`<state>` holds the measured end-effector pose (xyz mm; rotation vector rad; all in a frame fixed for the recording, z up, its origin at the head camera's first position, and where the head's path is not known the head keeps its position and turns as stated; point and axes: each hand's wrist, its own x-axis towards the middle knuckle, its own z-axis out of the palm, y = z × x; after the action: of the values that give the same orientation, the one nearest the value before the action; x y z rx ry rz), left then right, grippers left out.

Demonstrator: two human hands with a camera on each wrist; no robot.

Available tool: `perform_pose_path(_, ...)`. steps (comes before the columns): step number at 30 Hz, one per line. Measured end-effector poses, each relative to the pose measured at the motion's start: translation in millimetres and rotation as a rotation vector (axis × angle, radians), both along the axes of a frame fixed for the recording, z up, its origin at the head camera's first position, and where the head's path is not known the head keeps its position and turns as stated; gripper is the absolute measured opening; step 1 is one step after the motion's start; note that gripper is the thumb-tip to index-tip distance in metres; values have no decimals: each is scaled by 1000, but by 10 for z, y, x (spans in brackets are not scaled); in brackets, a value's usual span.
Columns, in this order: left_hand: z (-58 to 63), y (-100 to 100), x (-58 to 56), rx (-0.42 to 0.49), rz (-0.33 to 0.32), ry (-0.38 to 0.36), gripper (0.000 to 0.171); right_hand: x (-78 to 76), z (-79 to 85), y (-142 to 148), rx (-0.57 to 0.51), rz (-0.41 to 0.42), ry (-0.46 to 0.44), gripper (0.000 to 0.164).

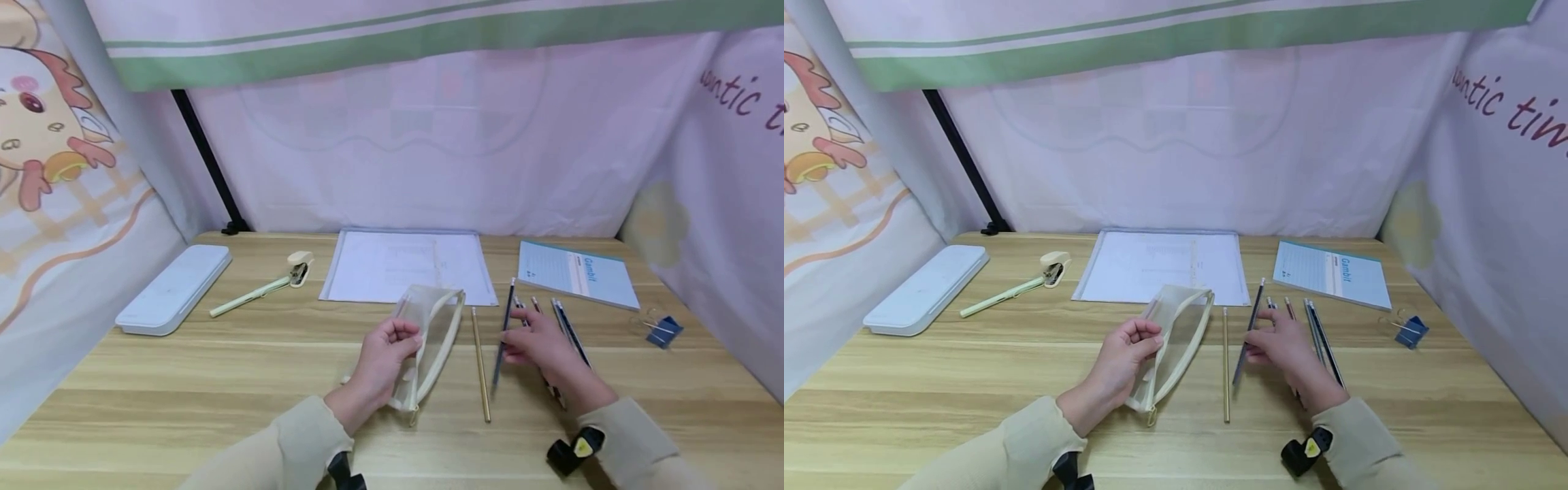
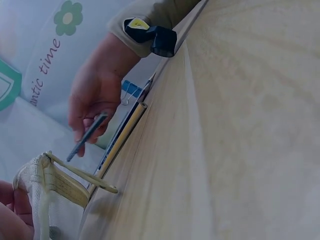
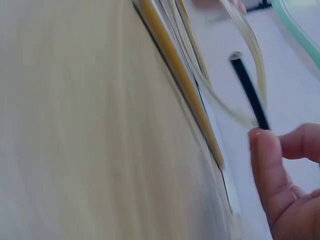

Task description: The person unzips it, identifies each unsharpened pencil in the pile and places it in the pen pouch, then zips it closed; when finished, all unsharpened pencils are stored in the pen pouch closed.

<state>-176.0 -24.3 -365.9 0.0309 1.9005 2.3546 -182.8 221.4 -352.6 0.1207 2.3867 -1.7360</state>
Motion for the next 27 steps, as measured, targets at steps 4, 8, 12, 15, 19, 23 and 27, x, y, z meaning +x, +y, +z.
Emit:
perform_pose_path(4,7,36,18,6,-11,10,16,24,-29,-234,-181,-26,24,53)
perform_pose_path(8,3,75,31,21,-18,15,17,42,-52,-499,-293,-46,9,41)
perform_pose_path(12,2,114,55,37,-19,27,17,58,-94,-723,-368,-70,-30,34)
perform_pose_path(15,8,138,65,45,-12,26,15,97,-139,-855,-387,-58,-56,29)
perform_pose_path(19,6,143,63,40,7,31,15,178,-170,-984,-357,8,-83,27)
perform_pose_path(23,-10,133,54,32,14,47,18,178,-184,-1008,-303,38,-106,26)
perform_pose_path(27,-23,120,45,37,9,44,16,136,-152,-916,-263,23,-114,28)
